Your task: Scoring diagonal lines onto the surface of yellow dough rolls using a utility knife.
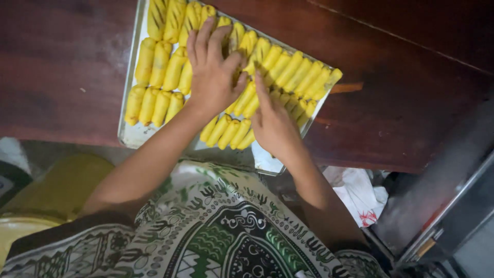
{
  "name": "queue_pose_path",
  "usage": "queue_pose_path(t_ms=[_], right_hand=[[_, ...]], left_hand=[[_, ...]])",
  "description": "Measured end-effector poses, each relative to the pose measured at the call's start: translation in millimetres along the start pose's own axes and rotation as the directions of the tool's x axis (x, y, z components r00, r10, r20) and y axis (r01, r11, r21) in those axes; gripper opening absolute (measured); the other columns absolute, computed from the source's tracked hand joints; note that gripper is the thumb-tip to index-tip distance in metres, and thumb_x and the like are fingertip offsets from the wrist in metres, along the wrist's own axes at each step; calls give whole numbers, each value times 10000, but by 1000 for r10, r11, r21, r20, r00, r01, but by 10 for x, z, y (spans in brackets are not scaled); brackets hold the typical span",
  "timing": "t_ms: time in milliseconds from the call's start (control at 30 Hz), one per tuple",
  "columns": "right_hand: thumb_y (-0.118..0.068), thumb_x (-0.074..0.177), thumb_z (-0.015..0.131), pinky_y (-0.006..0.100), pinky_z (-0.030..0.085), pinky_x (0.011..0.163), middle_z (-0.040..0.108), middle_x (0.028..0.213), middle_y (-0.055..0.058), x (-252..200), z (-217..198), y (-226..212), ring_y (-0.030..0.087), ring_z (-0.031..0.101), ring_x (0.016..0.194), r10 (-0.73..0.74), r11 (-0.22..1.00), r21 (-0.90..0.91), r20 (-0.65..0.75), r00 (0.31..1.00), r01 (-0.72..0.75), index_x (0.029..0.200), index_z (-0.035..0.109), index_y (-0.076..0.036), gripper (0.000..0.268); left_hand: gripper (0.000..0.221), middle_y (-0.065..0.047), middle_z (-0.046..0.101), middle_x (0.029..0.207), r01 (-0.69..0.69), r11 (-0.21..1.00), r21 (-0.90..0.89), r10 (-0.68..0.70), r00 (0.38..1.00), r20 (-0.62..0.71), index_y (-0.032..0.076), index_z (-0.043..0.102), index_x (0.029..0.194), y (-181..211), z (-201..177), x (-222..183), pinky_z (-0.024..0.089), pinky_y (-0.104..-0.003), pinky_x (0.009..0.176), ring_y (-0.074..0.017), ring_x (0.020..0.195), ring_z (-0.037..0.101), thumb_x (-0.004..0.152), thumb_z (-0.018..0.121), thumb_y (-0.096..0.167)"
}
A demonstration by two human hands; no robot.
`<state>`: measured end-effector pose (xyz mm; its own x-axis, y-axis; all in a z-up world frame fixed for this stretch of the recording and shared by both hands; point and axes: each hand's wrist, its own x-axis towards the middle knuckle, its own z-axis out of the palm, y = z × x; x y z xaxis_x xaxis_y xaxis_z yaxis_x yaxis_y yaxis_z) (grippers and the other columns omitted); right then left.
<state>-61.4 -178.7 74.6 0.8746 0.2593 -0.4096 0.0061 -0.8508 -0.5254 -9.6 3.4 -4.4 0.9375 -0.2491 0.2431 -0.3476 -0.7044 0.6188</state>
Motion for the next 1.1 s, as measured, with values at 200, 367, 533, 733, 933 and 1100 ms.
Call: queue_pose_path(t_ms=[200, 367, 533, 733, 933, 1100], right_hand=[[-74, 931, 559, 558, 513, 861, 595, 1199, 368, -204, -50, 34, 530, 624, 1013, -87, 995, 45, -48, 995, 89, 1662, 151, -117, 838], [-65, 958, 541, 570, 503, 888, 618, 1141, 356, 19, -266, 84, 527, 626, 993, 16, 1000, 14, -70, 997, -15, 1664, 163, -137, 805], [-74, 957, 551, 601, 475, 879, 637, 1095, 364, 25, -178, 218, 539, 625, 958, 85, 996, -1, -41, 996, -85, 1652, 168, -125, 795], [-74, 944, 546, 576, 498, 906, 636, 1120, 368, -77, -175, 147, 528, 638, 998, -4, 999, 42, -70, 998, 7, 1656, 173, -112, 804], [-110, 934, 564, 578, 490, 920, 588, 1227, 390, -157, -42, 199, 544, 617, 1041, 19, 1000, -4, -23, 1000, -19, 1641, 157, -99, 816], [-110, 933, 560, 572, 503, 908, 589, 1267, 384, -109, -4, 112, 550, 626, 1049, 71, 996, 62, -9, 997, -70, 1634, 162, -105, 807]], left_hand=[[325, -219, 403, 1517, 4, 1000, 18, -4, 1000, 4, 119, 657, 1110, 18, -19, 55, 150, -680, 1228, -478, 1513, 246, 834, 817, 181], [329, -218, 407, 1507, -28, 1000, -11, 28, 1000, 9, 125, 692, 1126, 178, 24, 85, 148, -678, 1237, -475, 1511, 246, 819, 801, 165], [332, -219, 423, 1493, -37, 999, -27, 38, 999, 21, 159, 730, 1124, 247, 146, 131, 145, -684, 1225, -477, 1497, 249, 809, 826, 202], [320, -216, 419, 1500, -26, 999, -19, 27, 999, 19, 153, 722, 1094, 236, 126, 75, 143, -685, 1225, -471, 1500, 244, 805, 846, 213], [350, -216, 400, 1503, -5, 1000, -15, 5, 1000, 7, 131, 662, 1103, 203, 149, 93, 142, -685, 1220, -477, 1501, 241, 817, 849, 206], [365, -201, 397, 1505, -13, 999, -32, 13, 1000, 6, 133, 630, 1126, 193, 134, 37, 143, -679, 1240, -471, 1516, 236, 844, 854, 194]])
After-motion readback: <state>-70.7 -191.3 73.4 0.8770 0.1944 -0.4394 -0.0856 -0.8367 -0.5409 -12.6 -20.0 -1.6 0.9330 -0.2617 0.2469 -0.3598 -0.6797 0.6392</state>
